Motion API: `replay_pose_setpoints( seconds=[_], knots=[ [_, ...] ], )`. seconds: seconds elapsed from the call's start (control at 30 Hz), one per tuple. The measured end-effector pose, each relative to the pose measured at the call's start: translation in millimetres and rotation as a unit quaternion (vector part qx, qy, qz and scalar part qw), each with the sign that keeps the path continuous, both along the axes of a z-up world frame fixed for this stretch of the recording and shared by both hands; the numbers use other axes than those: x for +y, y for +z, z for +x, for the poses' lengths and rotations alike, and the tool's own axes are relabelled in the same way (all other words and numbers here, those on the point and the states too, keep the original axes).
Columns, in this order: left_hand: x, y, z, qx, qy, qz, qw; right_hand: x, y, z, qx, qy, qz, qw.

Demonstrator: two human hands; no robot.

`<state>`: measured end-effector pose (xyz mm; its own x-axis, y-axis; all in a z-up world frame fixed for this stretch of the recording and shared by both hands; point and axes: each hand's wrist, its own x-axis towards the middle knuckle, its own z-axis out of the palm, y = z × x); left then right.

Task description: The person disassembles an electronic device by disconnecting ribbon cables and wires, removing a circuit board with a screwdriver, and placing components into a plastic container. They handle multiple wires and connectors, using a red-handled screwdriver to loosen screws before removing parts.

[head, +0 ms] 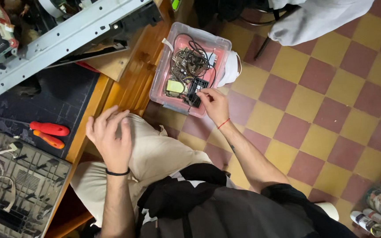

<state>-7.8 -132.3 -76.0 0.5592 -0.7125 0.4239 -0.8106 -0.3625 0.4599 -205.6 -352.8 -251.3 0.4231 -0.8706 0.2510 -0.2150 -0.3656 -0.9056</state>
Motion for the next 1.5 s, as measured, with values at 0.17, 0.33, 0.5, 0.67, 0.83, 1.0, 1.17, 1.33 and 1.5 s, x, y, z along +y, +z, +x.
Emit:
replay_pose_setpoints(
  seconds=[0.17,0.33,0.5,0.67,0.83,1.0,1.17,1.33,1.5],
  knots=[
    [-2,-7,-10,0.061,-0.023,-0.086,0.994,-5,4,-5,0.027,0.012,-0.01,1.0],
    [-11,-8,-19,0.133,-0.104,-0.052,0.984,-10,1,-3,0.043,-0.004,-0.034,0.998],
    [-9,-1,-20,0.175,-0.113,-0.032,0.977,-17,0,2,0.066,-0.015,-0.048,0.997],
    [-3,9,-18,0.183,-0.12,-0.049,0.975,-20,3,2,0.092,-0.027,-0.035,0.995],
    [9,22,-15,0.189,-0.112,-0.063,0.973,-12,27,2,0.048,0.022,-0.061,0.997],
    [34,41,-11,0.169,-0.12,-0.07,0.976,46,49,28,-0.011,0.202,-0.038,0.979],
    [83,62,-8,0.146,-0.111,-0.069,0.981,96,101,62,-0.052,0.383,-0.032,0.922],
    [142,78,-11,0.149,-0.102,-0.038,0.983,134,133,99,-0.12,0.45,-0.03,0.885],
    [203,91,-13,0.115,0.007,-0.085,0.99,164,157,132,-0.139,0.504,-0.029,0.852]
  ],
)
